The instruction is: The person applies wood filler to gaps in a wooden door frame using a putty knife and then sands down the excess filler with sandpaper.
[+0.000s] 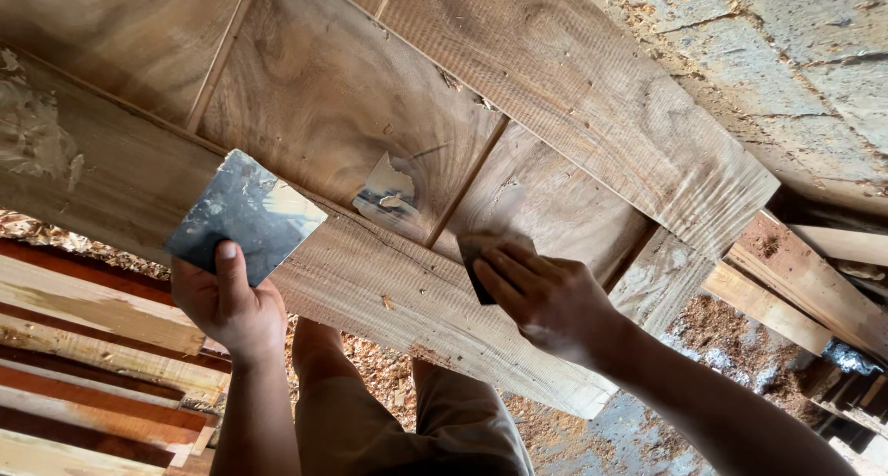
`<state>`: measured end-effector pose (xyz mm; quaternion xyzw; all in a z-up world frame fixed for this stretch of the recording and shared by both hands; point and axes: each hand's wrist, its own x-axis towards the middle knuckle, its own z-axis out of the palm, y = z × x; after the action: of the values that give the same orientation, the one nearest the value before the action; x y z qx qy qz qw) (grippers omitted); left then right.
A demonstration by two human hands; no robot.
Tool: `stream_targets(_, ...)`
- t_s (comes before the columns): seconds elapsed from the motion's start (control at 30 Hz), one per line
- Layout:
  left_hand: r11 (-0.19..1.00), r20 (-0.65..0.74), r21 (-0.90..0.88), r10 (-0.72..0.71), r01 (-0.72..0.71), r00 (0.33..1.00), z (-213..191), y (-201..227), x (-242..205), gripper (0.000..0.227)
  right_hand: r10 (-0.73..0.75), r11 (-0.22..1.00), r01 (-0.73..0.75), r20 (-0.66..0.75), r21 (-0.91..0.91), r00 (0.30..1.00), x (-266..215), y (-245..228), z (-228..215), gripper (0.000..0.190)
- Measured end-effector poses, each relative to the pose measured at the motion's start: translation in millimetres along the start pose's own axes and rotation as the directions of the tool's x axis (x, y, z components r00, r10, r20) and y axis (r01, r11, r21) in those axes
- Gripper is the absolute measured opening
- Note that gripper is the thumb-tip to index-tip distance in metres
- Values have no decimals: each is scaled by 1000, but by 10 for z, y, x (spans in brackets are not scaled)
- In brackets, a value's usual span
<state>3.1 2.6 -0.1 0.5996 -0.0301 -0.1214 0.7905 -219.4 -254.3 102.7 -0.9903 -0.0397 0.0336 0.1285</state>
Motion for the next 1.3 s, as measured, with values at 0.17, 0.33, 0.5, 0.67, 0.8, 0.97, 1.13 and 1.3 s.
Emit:
stream_targets(0.17, 1000, -10, 23, -2, 3, 1000, 12, -9, 5, 35, 23, 999, -23, -12, 24, 1000, -69, 439, -161, 28)
stream_targets(0.33, 999, 1, 35, -4, 4, 1000, 22, 26, -8, 38, 26, 990, -42, -118, -135, 993, -12, 686, 22, 33)
stream_targets(0.5, 1000, 8, -8, 2, -2, 1000, -3, -15, -8, 38, 38, 995, -45, -79, -88, 996, -178, 442, 201, 31)
stream_targets(0.67, 1000, -24, -14, 16, -16, 1000, -2, -49, -11, 36, 105, 994, -104, -48, 29, 993, -363, 434, -37, 27)
stream_targets(0.8, 999, -33, 42, 16, -14, 999, -4, -49, -2, 34, 487, 873, -487, -34, 3, 873, -176, 545, -146, 22)
stream_targets(0.97, 997, -41, 80, 0, 3, 999, -28, -69, -19, 32, 356, 932, -361, -187, 7, 915, 235, 282, 59, 32)
stream_targets(1.13, 955, -71, 295, 34, -12, 997, -76, -114, -17, 28, 106, 993, -114, -216, -26, 971, 290, 70, -26, 27)
stream_targets(1.3, 963, 4, -102, -251, 250, 968, 165, 178, -78, 26, 372, 835, -256, -158, 487, 915, 255, -36, -426, 23)
